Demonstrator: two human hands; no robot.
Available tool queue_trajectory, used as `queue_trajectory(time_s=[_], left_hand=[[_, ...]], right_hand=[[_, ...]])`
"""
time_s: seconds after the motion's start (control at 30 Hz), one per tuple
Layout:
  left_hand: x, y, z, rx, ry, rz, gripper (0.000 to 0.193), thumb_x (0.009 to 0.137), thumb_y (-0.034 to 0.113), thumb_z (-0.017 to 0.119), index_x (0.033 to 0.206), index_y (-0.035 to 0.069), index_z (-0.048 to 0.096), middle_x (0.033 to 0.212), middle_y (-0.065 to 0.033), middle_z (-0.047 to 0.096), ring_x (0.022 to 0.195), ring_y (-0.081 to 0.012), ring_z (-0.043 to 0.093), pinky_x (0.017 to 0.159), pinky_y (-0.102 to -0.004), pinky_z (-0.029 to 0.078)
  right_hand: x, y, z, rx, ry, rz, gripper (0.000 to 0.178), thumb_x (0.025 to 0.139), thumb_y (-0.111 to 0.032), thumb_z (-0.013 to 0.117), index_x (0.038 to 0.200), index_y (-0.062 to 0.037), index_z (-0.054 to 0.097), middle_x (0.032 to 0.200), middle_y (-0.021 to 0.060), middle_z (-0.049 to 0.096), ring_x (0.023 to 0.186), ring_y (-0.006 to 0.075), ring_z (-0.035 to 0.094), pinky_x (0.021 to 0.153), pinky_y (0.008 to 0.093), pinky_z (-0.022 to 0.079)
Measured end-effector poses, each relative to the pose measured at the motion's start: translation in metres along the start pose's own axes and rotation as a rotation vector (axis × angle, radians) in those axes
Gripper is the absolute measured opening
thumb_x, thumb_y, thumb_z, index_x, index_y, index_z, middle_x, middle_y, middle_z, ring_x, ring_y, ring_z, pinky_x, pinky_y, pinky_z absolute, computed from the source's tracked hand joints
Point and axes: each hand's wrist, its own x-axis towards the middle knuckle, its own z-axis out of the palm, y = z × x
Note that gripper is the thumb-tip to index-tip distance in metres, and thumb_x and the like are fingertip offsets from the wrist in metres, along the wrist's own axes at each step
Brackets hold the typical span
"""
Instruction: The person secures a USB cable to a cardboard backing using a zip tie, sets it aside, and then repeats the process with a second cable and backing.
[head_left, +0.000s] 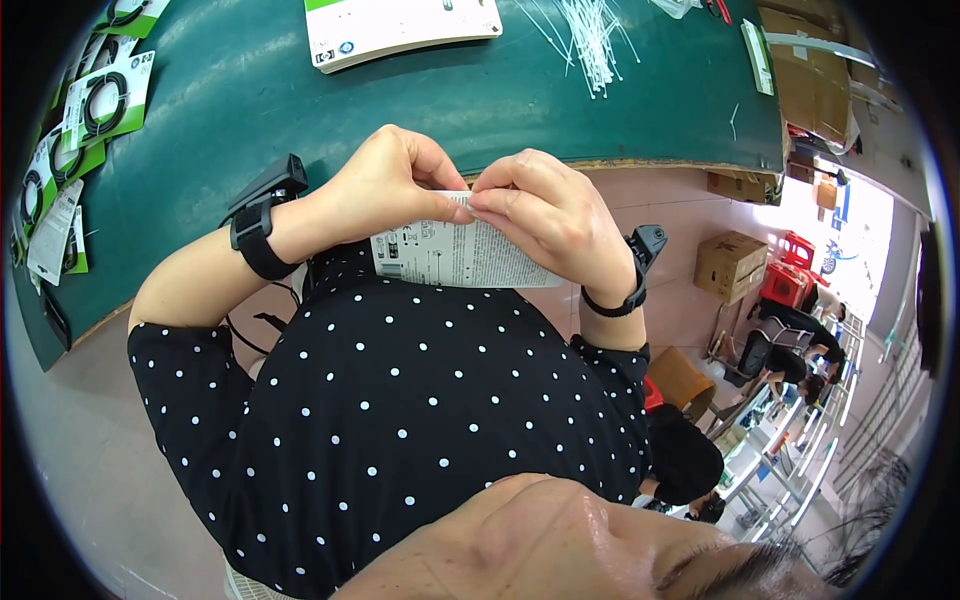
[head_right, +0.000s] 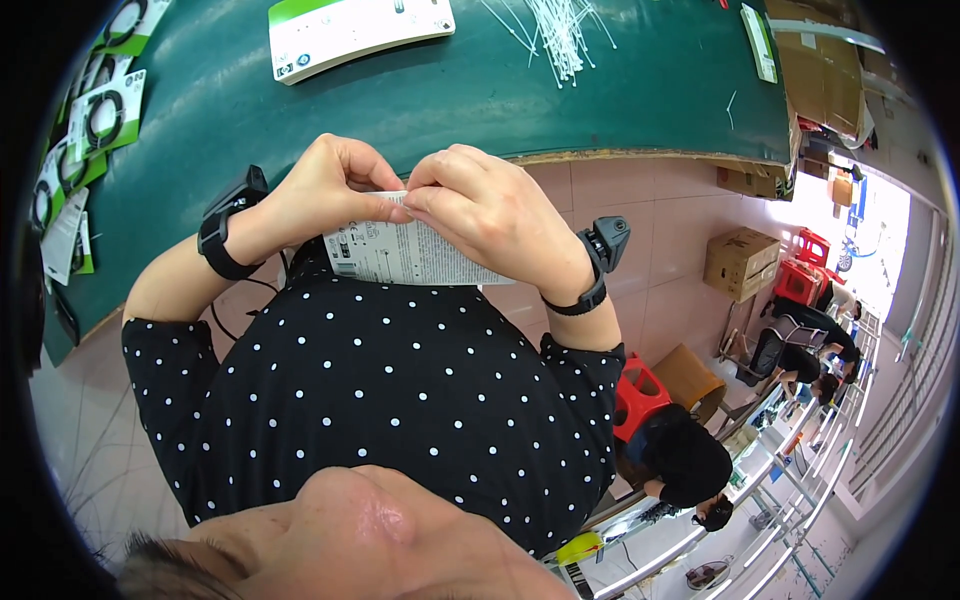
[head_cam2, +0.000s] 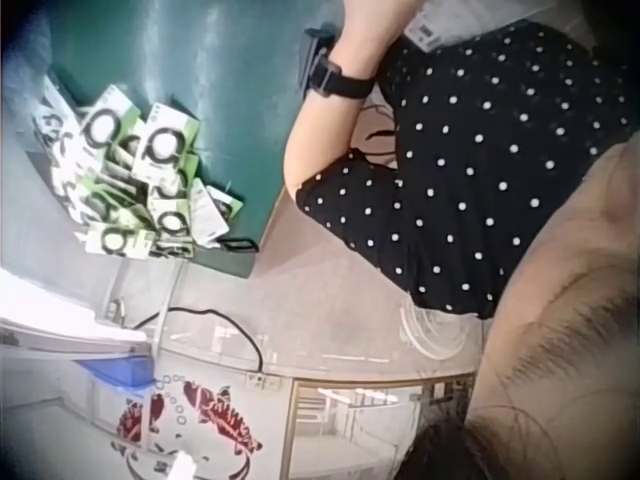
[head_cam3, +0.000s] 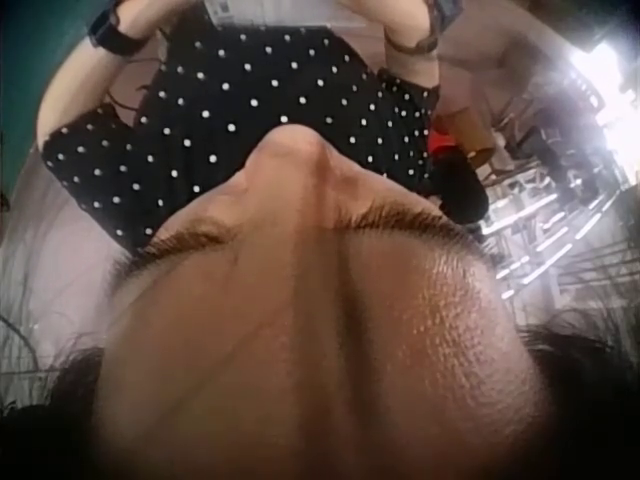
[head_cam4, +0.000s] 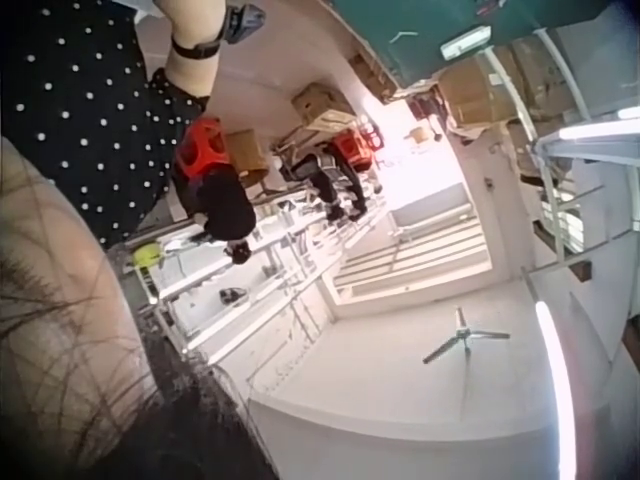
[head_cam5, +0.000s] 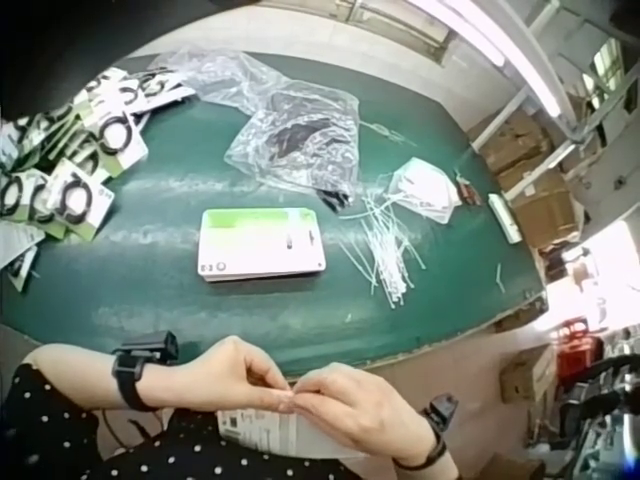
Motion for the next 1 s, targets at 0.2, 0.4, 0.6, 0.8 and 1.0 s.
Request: queue_trajectory(time_s=[0.2, 0.4, 0.6, 0.8, 1.0], left_hand=[[0.0, 0.0, -0.001, -0.008, 0.016, 0.008, 0.019, 0.073, 0.01, 0.083, 0.082, -0.003, 0.072, 0.074, -0.0077, 0.07, 0.067, -0.0086, 0.063, 0.062, -0.0223, 0.051], [0.0, 0.003, 0.002, -0.027, 0.013, -0.005, 0.019, 0.073, 0.011, 0.083, 0.082, -0.002, 0.072, 0.074, -0.0077, 0.07, 0.067, -0.0084, 0.063, 0.062, -0.0221, 0.051], [-0.001, -0.003, 0.002, -0.016, 0.017, 0.008, 0.019, 0.074, 0.012, 0.083, 0.082, -0.002, 0.072, 0.074, -0.0074, 0.07, 0.066, -0.0079, 0.063, 0.061, -0.0219, 0.051], [0.0, -0.004, 0.002, 0.008, 0.017, 0.001, 0.018, 0.075, 0.009, 0.082, 0.082, -0.003, 0.07, 0.076, -0.0067, 0.07, 0.066, -0.0076, 0.063, 0.06, -0.0212, 0.05], [-0.007, 0.013, -0.004, 0.005, 0.034, -0.033, 0.019, 0.075, 0.011, 0.081, 0.083, -0.003, 0.072, 0.075, -0.0078, 0.071, 0.065, -0.0079, 0.063, 0.06, -0.0217, 0.051]], right_hand=[[0.0, 0.001, 0.002, -0.055, 0.004, -0.028, 0.018, 0.071, -0.002, 0.074, 0.086, 0.0004, 0.064, 0.089, 0.0084, 0.062, 0.073, 0.0228, 0.061, 0.059, 0.0323, 0.05], [-0.003, 0.0, 0.002, -0.055, 0.022, -0.018, 0.019, 0.07, -0.001, 0.074, 0.086, -0.0002, 0.064, 0.088, 0.0082, 0.061, 0.073, 0.0227, 0.062, 0.06, 0.0321, 0.051], [-0.003, -0.001, 0.002, -0.038, -0.014, -0.011, 0.018, 0.07, -0.001, 0.074, 0.085, -0.0013, 0.065, 0.088, 0.0079, 0.062, 0.073, 0.0226, 0.062, 0.06, 0.0322, 0.051], [-0.004, 0.0, 0.001, -0.023, -0.021, -0.014, 0.016, 0.073, -0.001, 0.073, 0.087, -0.0011, 0.065, 0.09, 0.0084, 0.062, 0.074, 0.0227, 0.062, 0.061, 0.0321, 0.051], [-0.006, 0.013, -0.029, 0.081, 0.361, 0.208, 0.011, 0.089, -0.008, 0.064, 0.092, 0.0021, 0.067, 0.09, 0.0081, 0.066, 0.076, 0.0168, 0.063, 0.064, 0.0284, 0.05]])
